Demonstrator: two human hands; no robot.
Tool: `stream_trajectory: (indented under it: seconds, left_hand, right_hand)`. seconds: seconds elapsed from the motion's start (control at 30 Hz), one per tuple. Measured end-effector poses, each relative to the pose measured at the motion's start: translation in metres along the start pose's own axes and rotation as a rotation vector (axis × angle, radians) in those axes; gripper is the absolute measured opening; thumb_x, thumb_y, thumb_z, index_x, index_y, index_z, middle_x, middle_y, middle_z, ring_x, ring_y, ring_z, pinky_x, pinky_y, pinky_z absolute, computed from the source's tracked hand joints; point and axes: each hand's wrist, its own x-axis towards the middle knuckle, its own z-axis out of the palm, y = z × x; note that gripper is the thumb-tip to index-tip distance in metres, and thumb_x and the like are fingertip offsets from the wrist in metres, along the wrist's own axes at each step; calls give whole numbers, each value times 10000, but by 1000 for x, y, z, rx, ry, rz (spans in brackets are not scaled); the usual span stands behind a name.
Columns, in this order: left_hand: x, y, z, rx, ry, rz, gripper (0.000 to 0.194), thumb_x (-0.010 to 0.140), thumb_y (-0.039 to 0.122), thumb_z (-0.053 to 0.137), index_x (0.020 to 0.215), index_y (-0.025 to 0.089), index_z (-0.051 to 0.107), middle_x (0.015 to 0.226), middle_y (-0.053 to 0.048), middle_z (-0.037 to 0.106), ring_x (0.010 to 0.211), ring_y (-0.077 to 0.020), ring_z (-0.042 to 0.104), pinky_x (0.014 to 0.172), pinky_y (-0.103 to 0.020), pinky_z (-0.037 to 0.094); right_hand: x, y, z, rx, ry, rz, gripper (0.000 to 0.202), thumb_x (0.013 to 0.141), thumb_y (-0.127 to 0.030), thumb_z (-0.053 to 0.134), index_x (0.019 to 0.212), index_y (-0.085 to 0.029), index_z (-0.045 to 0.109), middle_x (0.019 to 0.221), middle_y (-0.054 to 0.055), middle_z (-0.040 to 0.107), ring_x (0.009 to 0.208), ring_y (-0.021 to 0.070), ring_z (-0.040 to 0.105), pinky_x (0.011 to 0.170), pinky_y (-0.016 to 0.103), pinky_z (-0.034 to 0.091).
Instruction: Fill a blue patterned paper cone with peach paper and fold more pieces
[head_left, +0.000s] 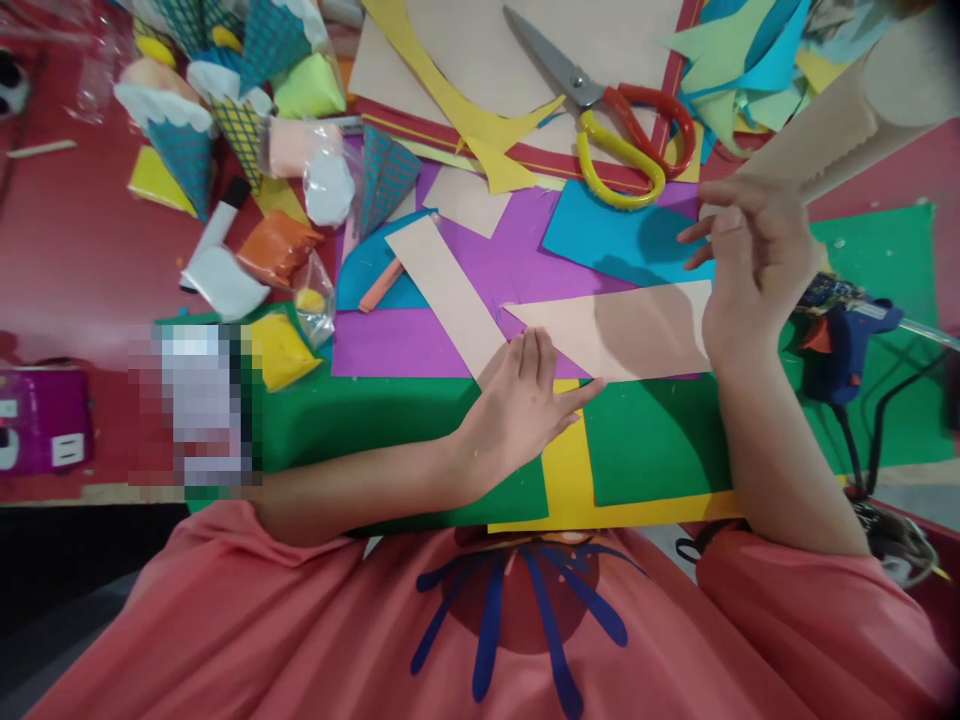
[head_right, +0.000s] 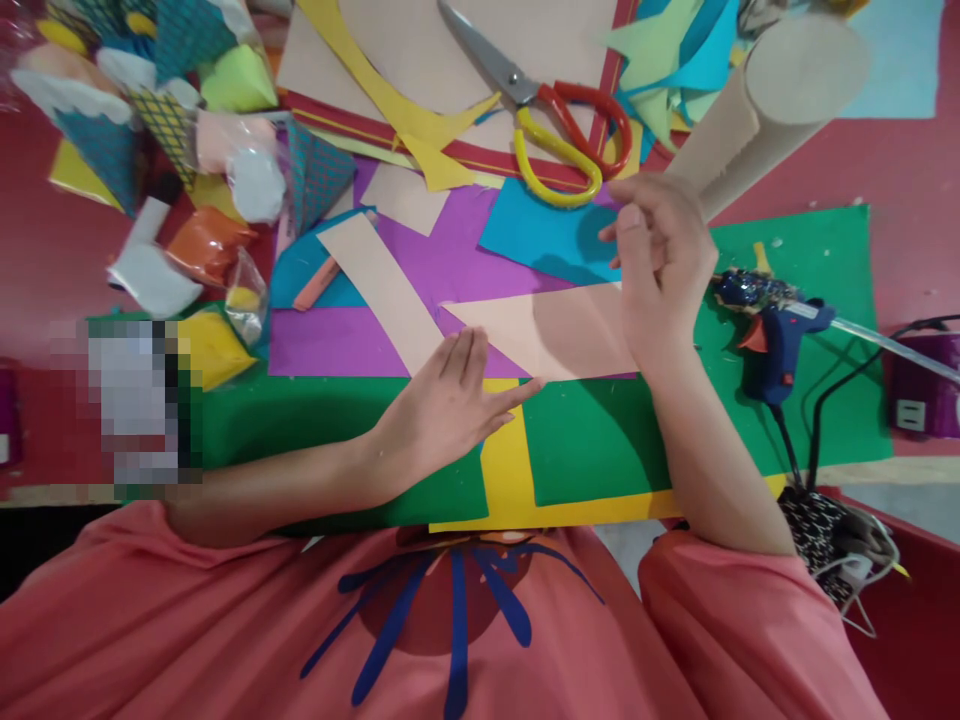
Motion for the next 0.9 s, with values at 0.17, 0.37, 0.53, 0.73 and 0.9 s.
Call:
stream_trajectory:
  seconds: [0.17,0.37,0.53,0.73,0.9]
  left_hand:
    - [0,-1,-1,5,-9,-1,594,981,401,423,1524,383,184,1462,-224,460,1357,-376,470,1061,-533,410]
    - [0,-1,1,-11,0,-9,635,974,405,442,1531,377,138,1481,-226,436,1368,-379,455,1069,-545,397]
    - [0,-1,1,-18,-7,-4,642,970,405,452,1532,371,144,1484,-227,432,1370,-379,451,1071,-546,392]
    - [0,-1,2,-12,10,-20,689,968,406,454,1545,329,86,1468,-256,439,1356,-384,467,1055,-539,409]
    - [-1,-1,3,-23,16,-23,712,962,402,477,1544,343,71,1475,-240,438,1364,-372,462,1071,-537,395]
  right_hand:
    - [-4,9,6,-28,-224,37,251,935,-408,542,1140,-347,673,1224,40,632,847,180,690,696,363,575]
    - [-8,8,15,-49,-314,75,117,838,-322,656,932,-261,693,1004,28,679,745,153,658,686,335,550]
    - [-10,0,18,-91,-356,140,72,818,-275,615,795,-218,652,805,12,672,681,141,592,629,307,475]
    - [-9,-3,16,-74,-441,124,84,805,-214,570,869,-243,616,786,8,636,667,154,565,633,324,456]
    - [-8,-5,15,-118,-498,134,212,864,-217,480,1047,-256,578,786,3,605,658,149,547,638,316,451]
